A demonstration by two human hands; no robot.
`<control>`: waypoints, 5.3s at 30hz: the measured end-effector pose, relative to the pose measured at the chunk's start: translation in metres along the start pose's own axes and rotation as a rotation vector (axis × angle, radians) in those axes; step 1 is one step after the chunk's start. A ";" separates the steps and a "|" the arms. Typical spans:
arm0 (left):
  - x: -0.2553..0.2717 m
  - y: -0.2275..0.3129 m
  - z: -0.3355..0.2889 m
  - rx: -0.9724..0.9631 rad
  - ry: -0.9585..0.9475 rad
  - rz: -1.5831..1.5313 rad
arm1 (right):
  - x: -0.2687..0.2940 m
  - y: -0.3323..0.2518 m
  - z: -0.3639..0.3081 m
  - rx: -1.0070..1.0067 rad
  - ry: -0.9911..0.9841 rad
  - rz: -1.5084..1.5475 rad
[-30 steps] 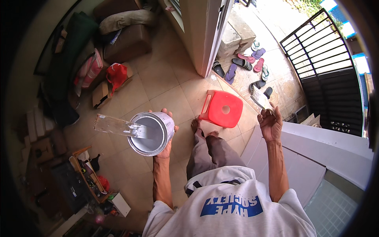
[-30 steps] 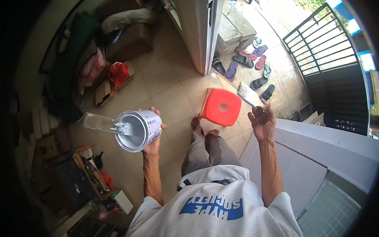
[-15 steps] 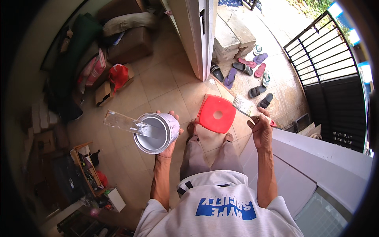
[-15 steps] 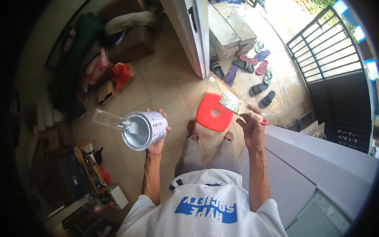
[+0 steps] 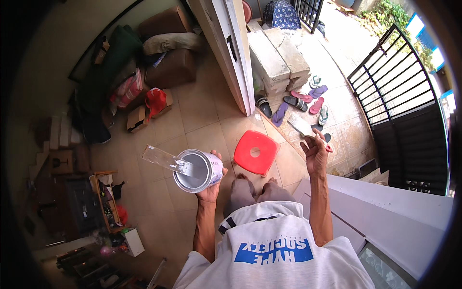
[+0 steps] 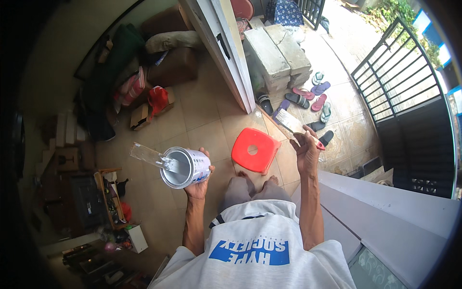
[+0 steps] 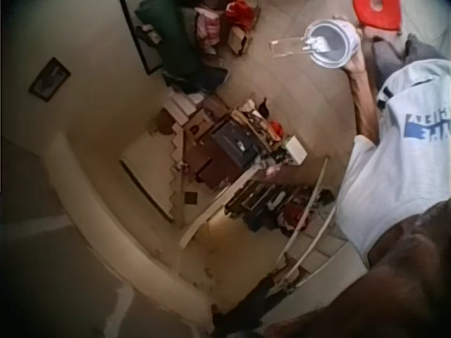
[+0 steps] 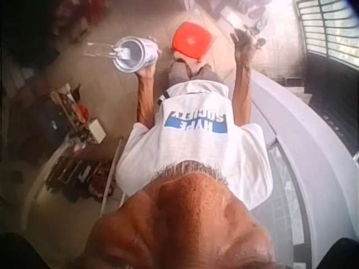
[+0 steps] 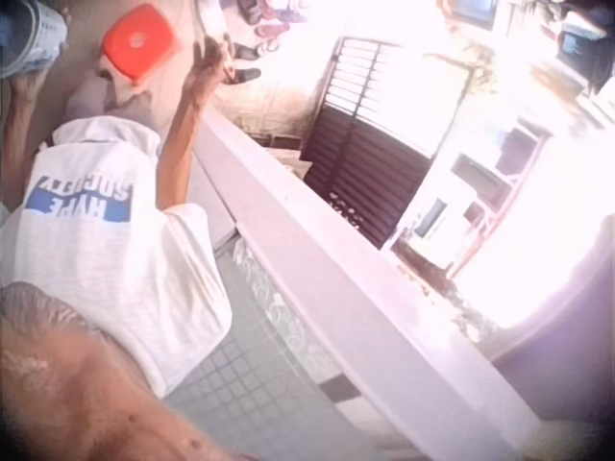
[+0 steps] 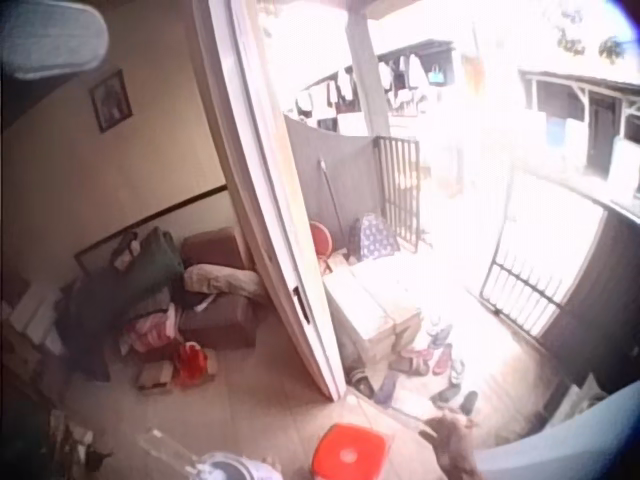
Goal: The person paints the upper and side sections of a white door frame using a paintbrush and a can of white paint. They repeatedly dip the brush into the can and apply paint to the frame, occasionally moving a red stool to adjust their position.
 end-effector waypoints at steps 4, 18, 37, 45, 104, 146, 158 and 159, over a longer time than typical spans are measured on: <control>-0.008 -0.009 0.013 0.023 -0.048 0.010 | -0.040 -0.021 0.009 0.057 -0.089 -0.099; -0.005 -0.076 0.083 -0.094 0.004 -0.016 | -0.028 -0.056 0.128 0.002 -0.074 -0.238; -0.002 -0.185 0.191 -0.130 -0.048 -0.088 | -0.024 -0.127 0.235 -0.108 -0.240 -0.426; 0.013 -0.197 0.196 -0.067 -0.043 -0.150 | -0.030 -0.115 0.212 -0.126 -0.259 -0.378; -0.035 -0.130 0.257 -0.464 0.023 0.033 | -0.282 -0.192 0.127 1.095 -0.844 -0.792; -0.017 -0.099 0.229 -0.352 -0.102 0.008 | -0.405 -0.287 0.224 1.382 -0.803 -0.423; -0.012 -0.097 0.227 -0.335 -0.076 -0.099 | -0.463 -0.339 0.195 1.447 -1.013 -0.576; -0.014 -0.100 0.226 -0.333 -0.094 -0.084 | -0.472 -0.354 0.190 1.476 -1.032 -0.527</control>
Point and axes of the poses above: each hand's wrist, its own z-axis towards the middle knuckle, its own x-axis out of the back of the hand, y = z × x, the point moved 10 cm from there along z, towards the middle knuckle, and after that the axes turned 11 degrees about -z, right-handed, at the moved point
